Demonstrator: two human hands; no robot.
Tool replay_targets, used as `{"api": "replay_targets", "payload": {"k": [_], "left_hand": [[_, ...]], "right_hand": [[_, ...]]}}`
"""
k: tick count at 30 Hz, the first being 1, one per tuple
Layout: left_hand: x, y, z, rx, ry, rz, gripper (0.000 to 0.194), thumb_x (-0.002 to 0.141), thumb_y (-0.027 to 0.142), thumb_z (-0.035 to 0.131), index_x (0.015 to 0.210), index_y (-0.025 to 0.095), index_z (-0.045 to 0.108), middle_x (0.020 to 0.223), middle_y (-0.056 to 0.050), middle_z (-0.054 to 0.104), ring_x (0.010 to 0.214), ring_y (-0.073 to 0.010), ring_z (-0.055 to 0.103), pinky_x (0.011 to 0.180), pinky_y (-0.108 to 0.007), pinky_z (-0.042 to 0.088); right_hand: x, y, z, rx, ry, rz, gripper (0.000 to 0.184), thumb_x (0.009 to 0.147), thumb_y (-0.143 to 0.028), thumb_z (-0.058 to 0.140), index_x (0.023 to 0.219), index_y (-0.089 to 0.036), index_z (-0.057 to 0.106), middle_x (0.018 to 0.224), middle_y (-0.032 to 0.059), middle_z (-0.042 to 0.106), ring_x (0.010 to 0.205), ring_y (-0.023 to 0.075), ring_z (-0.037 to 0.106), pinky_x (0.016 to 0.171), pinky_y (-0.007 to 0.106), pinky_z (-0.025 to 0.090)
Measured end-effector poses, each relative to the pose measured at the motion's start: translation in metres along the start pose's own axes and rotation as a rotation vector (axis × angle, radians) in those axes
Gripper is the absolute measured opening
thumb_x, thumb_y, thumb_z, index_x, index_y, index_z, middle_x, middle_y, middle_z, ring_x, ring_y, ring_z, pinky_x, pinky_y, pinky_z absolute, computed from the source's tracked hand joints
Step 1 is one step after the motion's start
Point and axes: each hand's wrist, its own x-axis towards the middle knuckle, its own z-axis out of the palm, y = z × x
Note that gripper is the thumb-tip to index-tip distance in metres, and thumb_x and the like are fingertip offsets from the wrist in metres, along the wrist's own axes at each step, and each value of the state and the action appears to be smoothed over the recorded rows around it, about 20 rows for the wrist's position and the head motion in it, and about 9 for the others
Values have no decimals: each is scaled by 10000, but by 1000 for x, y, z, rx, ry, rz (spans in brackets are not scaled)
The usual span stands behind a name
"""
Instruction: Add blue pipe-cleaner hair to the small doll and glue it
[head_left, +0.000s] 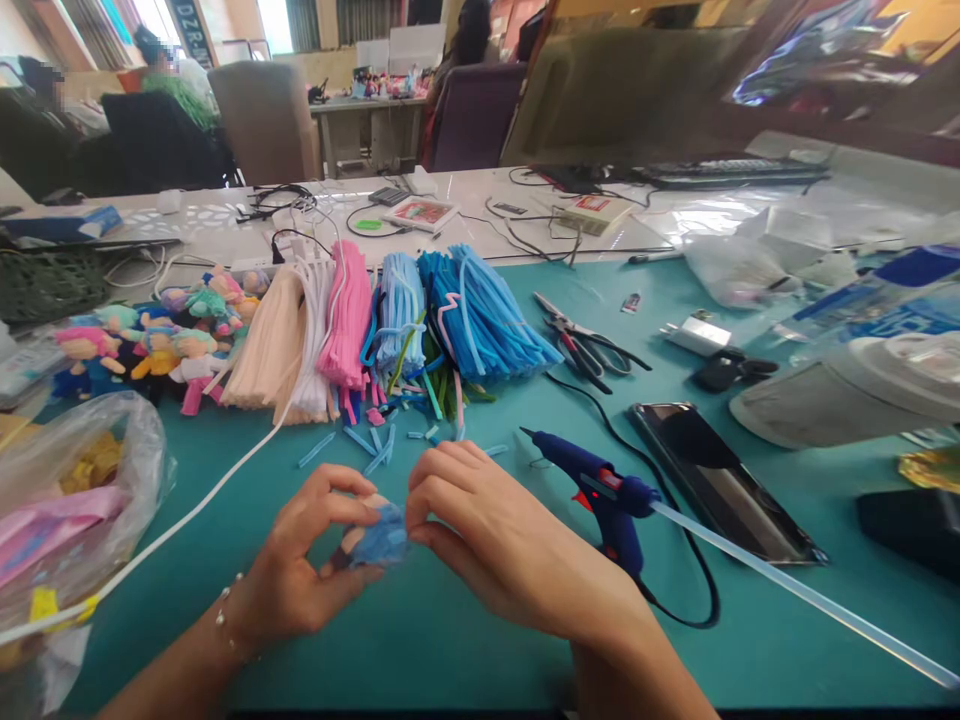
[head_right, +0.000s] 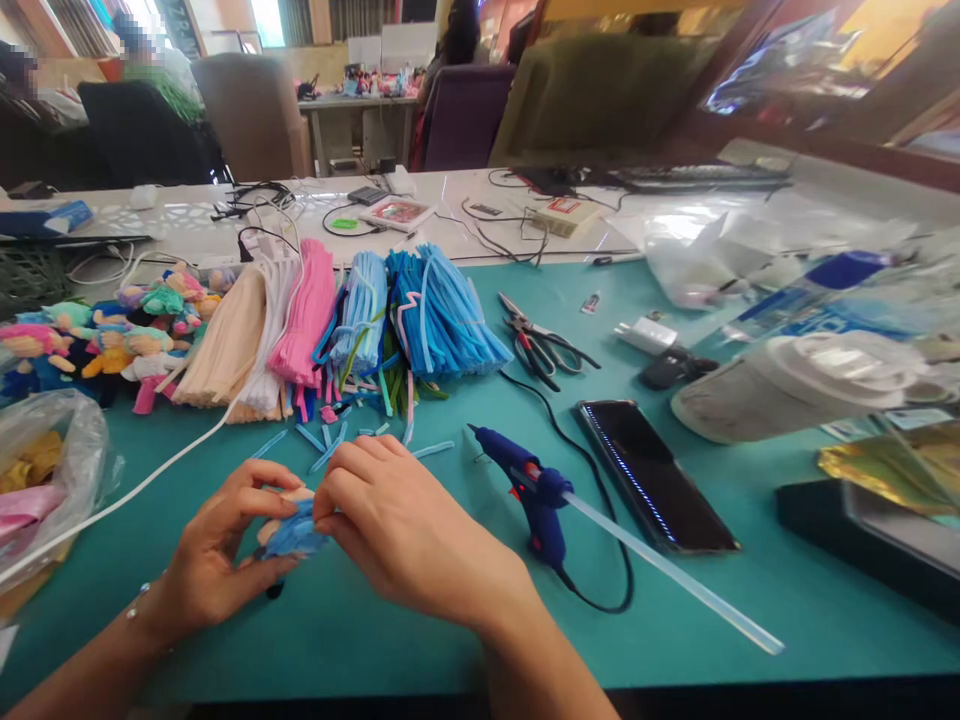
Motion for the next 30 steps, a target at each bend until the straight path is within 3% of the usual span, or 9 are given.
{"api": "replay_targets", "payload": {"k": [21,30], "left_hand": [[-1,1,-1,-24,-20,-19,307,845,175,717,1123,239,607,1130,-89,600,1017,-210,633,690,-249,557],[2,1,0,35,-7,72,316,873,181,681,1165,210,564,1107,-95,618,1044,-207,624,850,-308,563]], "right_hand": [[2,-3,4,-165,-65,-3,262,1030,-169,439,791,-188,544,791,26,568,742,175,455,750,321,338],[2,-3,5,-193,-75,-8,270,1033,-176,438,784,-185,542,790,27,563,731,177,439,743,326,327]]}}
